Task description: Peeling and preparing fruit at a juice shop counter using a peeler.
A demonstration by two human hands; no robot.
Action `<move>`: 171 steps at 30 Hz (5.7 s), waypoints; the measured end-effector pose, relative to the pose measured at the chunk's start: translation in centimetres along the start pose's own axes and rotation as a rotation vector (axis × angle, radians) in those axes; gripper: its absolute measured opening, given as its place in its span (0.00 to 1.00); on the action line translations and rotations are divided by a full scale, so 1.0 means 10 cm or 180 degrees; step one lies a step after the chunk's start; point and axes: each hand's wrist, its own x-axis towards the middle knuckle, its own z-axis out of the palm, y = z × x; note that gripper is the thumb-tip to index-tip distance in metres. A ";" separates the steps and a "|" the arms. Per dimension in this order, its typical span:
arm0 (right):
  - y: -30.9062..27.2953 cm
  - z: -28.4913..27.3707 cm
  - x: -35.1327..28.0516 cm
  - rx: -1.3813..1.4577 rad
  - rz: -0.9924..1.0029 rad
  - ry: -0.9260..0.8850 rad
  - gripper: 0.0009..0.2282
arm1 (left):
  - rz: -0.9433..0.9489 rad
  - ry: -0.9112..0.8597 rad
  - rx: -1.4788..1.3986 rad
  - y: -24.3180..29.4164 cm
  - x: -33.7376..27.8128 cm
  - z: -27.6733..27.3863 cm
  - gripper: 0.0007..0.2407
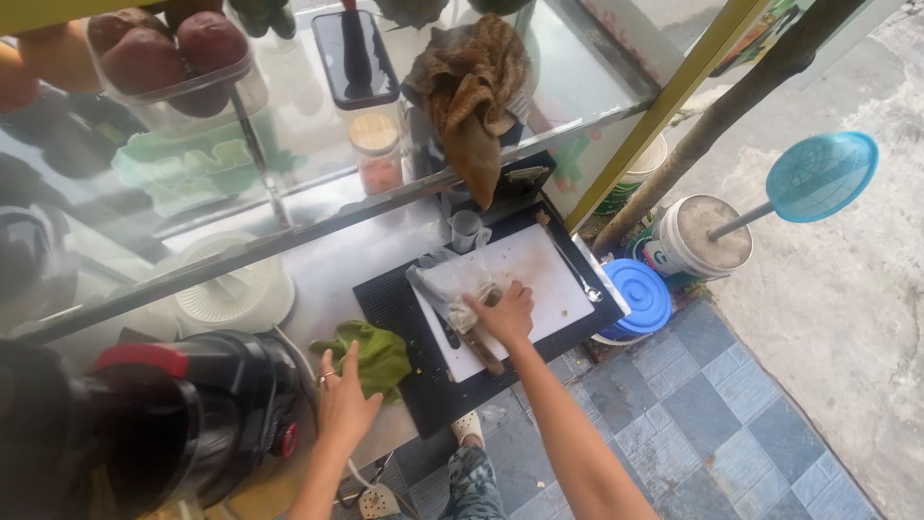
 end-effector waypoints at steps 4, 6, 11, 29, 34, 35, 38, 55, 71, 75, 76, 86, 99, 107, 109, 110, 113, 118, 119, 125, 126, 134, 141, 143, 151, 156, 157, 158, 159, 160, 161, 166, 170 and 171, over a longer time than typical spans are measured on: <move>0.40 0.26 0.21 -0.0194 -0.0397 0.0095 0.38 | 0.0023 0.0164 -0.0095 0.24 0.20 0.36 0.31; 0.75 0.38 0.45 0.0161 -0.0560 0.0014 0.21 | -0.0196 -0.0280 -0.0262 0.54 0.26 0.46 0.25; 1.30 -0.28 0.93 0.2124 0.0164 -0.1088 0.08 | 0.0387 -0.0122 -0.0357 1.00 0.46 0.86 0.21; 1.06 -0.89 1.03 0.3365 -0.0359 -0.1335 0.10 | -0.0715 -0.1087 -0.4039 2.40 0.93 1.35 0.19; 0.88 -1.03 0.98 0.3374 -0.1060 -0.1991 0.10 | -0.0609 -0.0582 -0.3931 2.49 0.95 1.05 0.17; 0.79 -1.16 0.96 0.3350 -0.0975 -0.2112 0.07 | -0.0470 -0.0586 -0.3677 2.50 0.95 1.00 0.15; 0.41 -1.73 0.88 0.3347 -0.0831 -0.2618 0.11 | -0.0277 -0.0553 -0.3441 2.55 0.89 0.84 0.14; -0.58 -3.16 1.33 0.3744 -0.2185 -0.0874 0.04 | 0.0160 0.1294 -0.1785 2.59 0.25 -0.42 0.08; -1.22 -3.65 0.96 0.1336 -0.3949 0.2957 0.05 | 0.0547 0.1278 -0.1833 2.75 0.04 -0.99 0.04; -1.19 -3.99 0.78 0.1626 -0.4246 0.3834 0.08 | 0.0948 0.1405 -0.1812 2.72 0.10 -0.93 0.03; -1.25 -4.16 0.84 0.1585 -0.4227 0.3869 0.08 | 0.0985 0.1371 -0.1822 2.78 0.11 -0.94 0.03; -1.81 -4.83 0.84 0.1560 -0.4379 0.4000 0.06 | 0.0969 0.1195 -0.1699 2.90 0.18 -1.02 0.04; -2.86 -4.66 0.48 0.2867 -0.3926 0.0749 0.07 | 0.0932 0.1248 -0.2021 2.66 -0.15 -1.24 0.03; -2.70 -4.71 0.23 0.0806 -0.4139 0.2467 0.09 | 0.0821 0.1412 -0.2147 2.35 -0.30 -1.35 0.03; -2.60 -4.61 0.00 0.1297 -0.4436 0.2708 0.10 | 0.0748 0.1427 -0.2222 2.23 -0.31 -1.40 0.04; -2.53 -4.51 -0.12 0.1662 -0.4597 0.2708 0.10 | 0.0877 0.1610 -0.2078 2.17 -0.30 -1.44 0.03; -2.28 -3.86 -0.49 0.1848 -0.4862 0.2224 0.07 | 0.0877 0.2007 -0.1863 1.91 -0.32 -1.43 0.03; -1.77 -1.64 -0.58 0.1442 -0.5362 0.0726 0.09 | 0.0410 0.2305 -0.1915 1.07 -0.17 -1.06 0.04; -1.61 -1.12 -0.56 0.1261 -0.4929 -0.0152 0.03 | 0.0179 0.2269 -0.2012 0.81 -0.11 -0.86 0.05; -0.99 0.25 -1.13 -0.0083 -0.4027 -0.1923 0.43 | -0.0542 0.2042 -0.2250 -0.03 -0.14 -0.12 0.10; -0.96 0.28 -1.27 -0.0640 -0.3812 -0.2112 0.48 | -0.0649 0.1903 -0.2298 -0.09 -0.19 -0.05 0.12; -1.02 1.06 -0.60 0.0200 -0.4036 -0.1441 0.17 | -0.0965 0.1661 -0.2497 -0.14 -0.34 0.21 0.12; -1.44 1.19 1.30 0.0677 -0.2319 0.0035 0.18 | -0.1333 0.1489 -0.2773 0.06 -0.34 0.14 0.11; -1.60 1.29 1.35 0.0510 -0.2139 -0.0064 0.19 | -0.1397 0.1449 -0.2772 0.06 -0.37 0.12 0.11; -1.90 2.09 0.64 -0.1016 -0.1245 -0.1200 0.23 | -0.1521 0.1406 -0.2926 -0.09 -0.43 0.07 0.11; -1.58 2.00 -0.28 -0.0159 -0.3744 -0.0836 0.05 | -0.1189 0.1440 -0.2817 -0.14 -0.42 0.02 0.11; -1.49 1.91 -0.38 -0.0182 -0.3728 -0.0848 0.05 | -0.1203 0.1416 -0.2830 -0.18 -0.42 0.05 0.11; -1.41 1.81 -0.49 -0.0149 -0.3977 -0.1003 0.05 | -0.1106 0.1374 -0.2772 -0.21 -0.42 0.07 0.11; -1.31 1.70 -0.57 -0.0124 -0.4225 -0.1156 0.05 | -0.1003 0.1332 -0.2724 -0.23 -0.40 0.11 0.10; -1.23 1.65 -0.63 -0.0154 -0.4209 -0.1164 0.05 | -0.1011 0.1308 -0.2747 -0.21 -0.43 0.10 0.10; -1.17 1.61 -0.68 -0.0201 -0.4283 -0.1213 0.04 | -0.0950 0.1250 -0.2739 -0.19 -0.44 0.07 0.10; -0.95 1.43 -0.97 -0.0302 -0.4204 -0.1346 0.02 | -0.0757 0.1028 -0.2737 -0.21 -0.55 -0.04 0.11; -0.73 1.27 -1.33 -0.0470 -0.4080 -0.1377 0.04 | -0.0498 0.0876 -0.2732 -0.38 -0.68 -0.13 0.11; -0.65 1.23 -1.41 -0.0606 -0.4010 -0.1487 0.05 | -0.0443 0.0806 -0.2725 -0.41 -0.70 -0.18 0.11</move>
